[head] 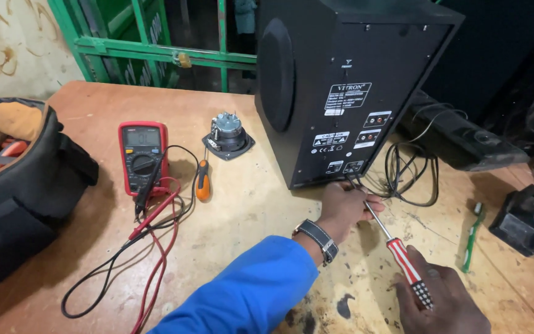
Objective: The person uses a screwdriver to remove screws from the back panel of a black speaker. They also briefly touch a detached speaker driver component on the table. The task involves disassembly of the speaker enclosure.
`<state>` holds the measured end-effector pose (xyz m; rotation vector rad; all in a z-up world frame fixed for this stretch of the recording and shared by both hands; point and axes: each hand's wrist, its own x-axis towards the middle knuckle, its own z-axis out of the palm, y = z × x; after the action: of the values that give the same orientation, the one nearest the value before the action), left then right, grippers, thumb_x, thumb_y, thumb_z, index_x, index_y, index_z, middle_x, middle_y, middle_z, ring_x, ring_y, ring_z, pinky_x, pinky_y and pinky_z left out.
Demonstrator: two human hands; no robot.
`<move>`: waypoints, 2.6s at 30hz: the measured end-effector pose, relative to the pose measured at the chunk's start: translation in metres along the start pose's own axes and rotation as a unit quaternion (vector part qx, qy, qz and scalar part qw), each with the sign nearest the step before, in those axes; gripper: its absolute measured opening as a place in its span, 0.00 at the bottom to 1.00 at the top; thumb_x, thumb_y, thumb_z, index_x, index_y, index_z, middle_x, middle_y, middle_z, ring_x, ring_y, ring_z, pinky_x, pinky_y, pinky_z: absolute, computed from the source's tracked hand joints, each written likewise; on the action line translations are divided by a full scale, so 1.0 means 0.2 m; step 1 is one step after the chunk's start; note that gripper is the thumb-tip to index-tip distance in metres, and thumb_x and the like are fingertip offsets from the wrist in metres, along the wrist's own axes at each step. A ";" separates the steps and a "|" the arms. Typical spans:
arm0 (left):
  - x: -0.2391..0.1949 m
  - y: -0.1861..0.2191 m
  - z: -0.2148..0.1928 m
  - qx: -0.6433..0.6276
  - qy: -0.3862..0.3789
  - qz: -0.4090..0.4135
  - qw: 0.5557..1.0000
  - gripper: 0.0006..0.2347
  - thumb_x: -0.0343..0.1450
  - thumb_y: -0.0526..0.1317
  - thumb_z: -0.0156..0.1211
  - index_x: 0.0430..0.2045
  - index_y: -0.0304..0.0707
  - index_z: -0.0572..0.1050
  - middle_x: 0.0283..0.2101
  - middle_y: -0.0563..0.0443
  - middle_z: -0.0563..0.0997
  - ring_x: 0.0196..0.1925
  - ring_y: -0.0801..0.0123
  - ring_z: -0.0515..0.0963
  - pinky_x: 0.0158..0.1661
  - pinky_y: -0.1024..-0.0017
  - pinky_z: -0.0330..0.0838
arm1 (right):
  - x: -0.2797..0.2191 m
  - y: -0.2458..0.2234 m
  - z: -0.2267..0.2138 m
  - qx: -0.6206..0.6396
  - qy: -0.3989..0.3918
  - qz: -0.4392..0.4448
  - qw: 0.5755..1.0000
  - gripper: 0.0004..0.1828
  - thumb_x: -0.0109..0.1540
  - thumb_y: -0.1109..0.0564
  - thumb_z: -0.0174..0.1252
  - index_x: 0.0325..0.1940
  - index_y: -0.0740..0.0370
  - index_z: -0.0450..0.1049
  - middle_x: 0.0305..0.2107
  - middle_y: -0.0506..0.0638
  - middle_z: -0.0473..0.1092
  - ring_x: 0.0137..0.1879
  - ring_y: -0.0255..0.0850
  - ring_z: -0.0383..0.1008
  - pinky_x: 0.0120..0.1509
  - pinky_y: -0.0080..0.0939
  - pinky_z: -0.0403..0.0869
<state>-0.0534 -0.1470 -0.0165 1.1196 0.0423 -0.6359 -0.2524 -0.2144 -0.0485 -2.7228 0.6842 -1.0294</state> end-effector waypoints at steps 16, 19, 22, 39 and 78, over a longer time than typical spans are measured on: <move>-0.03 0.04 0.00 0.008 0.002 -0.006 1.000 0.03 0.79 0.30 0.49 0.35 0.32 0.70 0.31 0.40 0.83 0.29 0.65 0.84 0.28 0.73 0.79 | 0.11 -0.22 -0.18 0.144 -0.171 0.311 0.924 0.25 0.58 0.51 0.66 0.61 0.41 0.82 0.34 0.56 0.81 0.39 0.42 0.77 0.50 0.41 0.72; 0.05 -0.01 -0.01 -0.001 -0.024 0.006 1.000 0.04 0.79 0.31 0.48 0.37 0.28 0.69 0.34 0.38 0.83 0.31 0.60 0.85 0.35 0.66 0.83 | -0.01 -0.01 -0.03 -0.111 -0.042 -0.029 0.993 0.31 0.62 0.39 0.55 0.72 0.32 0.72 0.46 0.38 0.75 0.39 0.51 0.78 0.37 0.53 0.75; 0.02 0.01 -0.01 0.009 -0.016 0.007 1.000 0.03 0.79 0.33 0.48 0.39 0.31 0.69 0.36 0.38 0.84 0.33 0.59 0.85 0.35 0.67 0.82 | -0.02 0.03 -0.02 -0.038 0.016 -0.084 0.996 0.29 0.63 0.45 0.63 0.69 0.42 0.78 0.40 0.43 0.75 0.31 0.49 0.73 0.36 0.48 0.72; 0.14 -0.05 -0.02 -0.038 -0.034 0.010 0.999 0.04 0.79 0.31 0.47 0.42 0.27 0.67 0.33 0.35 0.83 0.30 0.55 0.84 0.30 0.64 0.80 | 0.00 -0.10 -0.11 0.055 -0.067 0.067 0.994 0.24 0.65 0.57 0.66 0.66 0.53 0.82 0.45 0.51 0.78 0.44 0.44 0.74 0.49 0.45 0.70; 0.05 -0.04 -0.01 -0.003 -0.038 0.001 0.999 0.03 0.76 0.33 0.54 0.37 0.32 0.73 0.34 0.41 0.85 0.31 0.62 0.86 0.31 0.73 0.80 | 0.10 0.13 0.06 -0.033 -0.117 0.062 0.991 0.17 0.54 0.46 0.66 0.45 0.46 0.86 0.31 0.50 0.79 0.35 0.46 0.77 0.46 0.47 0.72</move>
<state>-0.0490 -0.1526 -0.0278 1.0890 -0.0217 -0.6754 -0.2403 -0.2468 -0.0538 -2.7551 0.8443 -0.6569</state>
